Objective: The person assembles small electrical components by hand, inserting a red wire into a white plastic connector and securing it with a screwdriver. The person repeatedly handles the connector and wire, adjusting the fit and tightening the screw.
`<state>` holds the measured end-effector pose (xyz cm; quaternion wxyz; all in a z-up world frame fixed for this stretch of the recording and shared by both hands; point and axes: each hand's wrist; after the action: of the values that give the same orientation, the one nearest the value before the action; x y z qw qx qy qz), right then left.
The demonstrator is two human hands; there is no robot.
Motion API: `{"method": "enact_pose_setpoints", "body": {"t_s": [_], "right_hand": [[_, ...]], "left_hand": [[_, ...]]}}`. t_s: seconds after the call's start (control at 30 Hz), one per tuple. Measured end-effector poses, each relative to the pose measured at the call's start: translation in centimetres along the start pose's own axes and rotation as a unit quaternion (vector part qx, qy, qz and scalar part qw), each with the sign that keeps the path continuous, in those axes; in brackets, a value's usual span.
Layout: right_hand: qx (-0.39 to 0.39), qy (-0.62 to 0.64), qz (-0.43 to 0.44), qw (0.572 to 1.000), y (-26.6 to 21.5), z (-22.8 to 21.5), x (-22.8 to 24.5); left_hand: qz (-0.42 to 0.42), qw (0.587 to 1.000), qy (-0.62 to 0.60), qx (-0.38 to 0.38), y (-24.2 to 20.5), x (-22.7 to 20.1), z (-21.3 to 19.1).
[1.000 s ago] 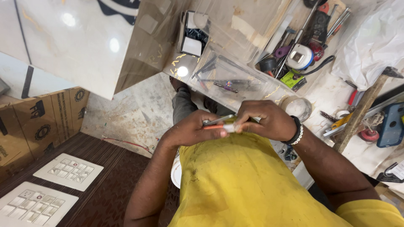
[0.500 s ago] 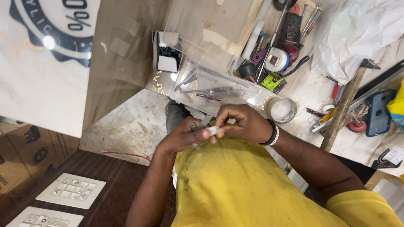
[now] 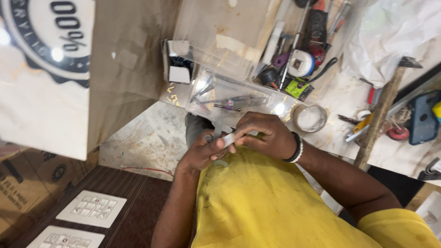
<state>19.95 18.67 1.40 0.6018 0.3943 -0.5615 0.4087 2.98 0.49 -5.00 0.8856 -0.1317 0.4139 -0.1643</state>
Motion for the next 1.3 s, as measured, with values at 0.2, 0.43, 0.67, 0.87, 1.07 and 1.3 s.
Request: {"method": "enact_pose_setpoints", "body": {"t_s": [0.2,0.43,0.67,0.87,1.07,1.3], "right_hand": [[0.039,0.118,0.103,0.987,-0.2,-0.7,-0.6],[-0.019,0.195,0.157,0.968,-1.6,0.8,-1.9],[0.055,0.308,0.256,0.915,-2.2,0.6,-3.4],[0.072,0.163,0.253,0.951,-2.8,0.2,-2.9],[0.125,0.297,0.192,0.927,-1.8,-0.4,-2.1],[0.172,0.417,0.188,0.873,-1.7,0.7,-1.6]], "left_hand": [[0.022,0.993,0.120,-0.010,-0.4,-0.6,0.4],[0.034,0.971,0.229,-0.056,-1.3,-3.4,1.6],[0.008,0.928,0.369,-0.050,-2.2,-6.2,3.1],[0.001,0.893,0.449,-0.039,-2.0,-6.5,3.4],[-0.012,0.967,0.256,-0.001,-1.9,-3.6,1.9],[-0.006,0.987,0.140,0.076,-2.0,-1.0,0.8]]}}
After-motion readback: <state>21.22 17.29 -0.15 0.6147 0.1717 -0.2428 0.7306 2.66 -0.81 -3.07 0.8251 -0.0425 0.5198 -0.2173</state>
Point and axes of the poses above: each hand's wrist, its own y-axis towards the middle knuckle, its own z-axis out of the palm, x = y × z, and after that the axes turned 13 degrees about y, right-handed
